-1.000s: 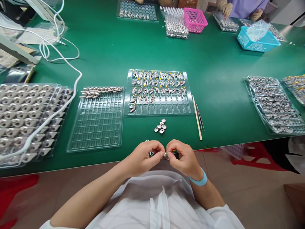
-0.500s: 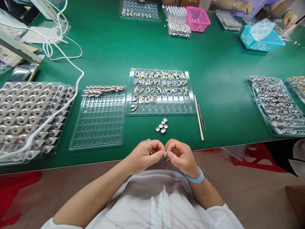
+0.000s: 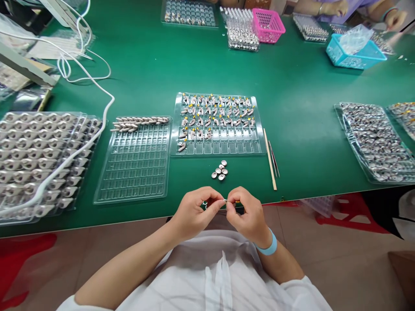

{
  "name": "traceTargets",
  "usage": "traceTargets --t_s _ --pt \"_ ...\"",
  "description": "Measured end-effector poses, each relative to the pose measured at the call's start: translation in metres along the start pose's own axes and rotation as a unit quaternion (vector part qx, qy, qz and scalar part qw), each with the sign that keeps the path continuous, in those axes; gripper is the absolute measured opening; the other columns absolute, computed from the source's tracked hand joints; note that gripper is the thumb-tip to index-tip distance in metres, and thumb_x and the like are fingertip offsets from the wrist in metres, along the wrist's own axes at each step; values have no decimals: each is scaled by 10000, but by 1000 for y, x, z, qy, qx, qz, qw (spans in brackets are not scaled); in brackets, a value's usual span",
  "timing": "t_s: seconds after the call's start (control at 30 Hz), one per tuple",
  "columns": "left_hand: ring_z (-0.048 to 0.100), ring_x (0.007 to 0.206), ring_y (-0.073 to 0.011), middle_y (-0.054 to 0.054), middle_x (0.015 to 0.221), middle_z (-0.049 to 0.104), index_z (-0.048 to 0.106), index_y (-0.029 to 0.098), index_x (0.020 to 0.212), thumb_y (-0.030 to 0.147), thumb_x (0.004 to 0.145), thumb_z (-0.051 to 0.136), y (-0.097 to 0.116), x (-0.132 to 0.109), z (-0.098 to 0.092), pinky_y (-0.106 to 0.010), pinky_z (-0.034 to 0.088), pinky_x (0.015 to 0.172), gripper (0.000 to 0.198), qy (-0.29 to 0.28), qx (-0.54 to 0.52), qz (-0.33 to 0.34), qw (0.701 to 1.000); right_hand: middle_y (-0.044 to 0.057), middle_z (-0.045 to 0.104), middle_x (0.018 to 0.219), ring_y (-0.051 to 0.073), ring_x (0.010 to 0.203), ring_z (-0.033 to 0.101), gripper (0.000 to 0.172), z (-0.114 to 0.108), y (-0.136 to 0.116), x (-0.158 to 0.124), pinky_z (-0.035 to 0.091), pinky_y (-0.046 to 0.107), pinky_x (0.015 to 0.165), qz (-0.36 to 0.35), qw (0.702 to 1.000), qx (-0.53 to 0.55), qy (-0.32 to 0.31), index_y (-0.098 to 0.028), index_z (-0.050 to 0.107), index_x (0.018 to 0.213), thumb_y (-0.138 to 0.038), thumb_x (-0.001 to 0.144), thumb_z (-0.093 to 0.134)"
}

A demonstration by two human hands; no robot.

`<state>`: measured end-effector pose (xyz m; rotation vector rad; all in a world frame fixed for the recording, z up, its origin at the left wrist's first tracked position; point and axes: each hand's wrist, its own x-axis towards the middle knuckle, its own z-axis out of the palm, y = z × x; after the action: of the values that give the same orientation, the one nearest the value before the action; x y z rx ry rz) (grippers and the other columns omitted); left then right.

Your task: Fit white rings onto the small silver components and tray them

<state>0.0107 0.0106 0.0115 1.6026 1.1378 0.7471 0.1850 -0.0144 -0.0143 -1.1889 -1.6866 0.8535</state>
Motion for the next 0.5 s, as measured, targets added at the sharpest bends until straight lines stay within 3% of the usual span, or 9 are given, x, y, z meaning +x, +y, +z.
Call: traceTargets --t_s 0.2,0.37,0.5 --pt "579 647 -137 -35 691 680 692 152 749 212 861 622 -2 -1 3 -241 443 603 145 21 -34 5 999 46 575 856 183 800 556 187 -4 2 -3 470 325 698 -53 998 -40 -9 -226 521 928 -69 828 538" --pt "628 709 -145 -46 781 724 721 152 827 236 879 608 0 0 -1 -239 473 645 150 -29 -34 -30 999 29 573 812 163 733 545 137 -9 1 0 457 304 652 -31 999 -29 -20 -224 516 876 -92 843 532" --pt "630 729 -144 -41 807 724 720 163 871 214 891 569 5 0 -6 -241 469 665 160 -60 1 -17 998 23 578 799 156 717 548 108 -12 -1 1 456 298 646 -16 999 -25 -31 -221 519 848 -114 855 523"
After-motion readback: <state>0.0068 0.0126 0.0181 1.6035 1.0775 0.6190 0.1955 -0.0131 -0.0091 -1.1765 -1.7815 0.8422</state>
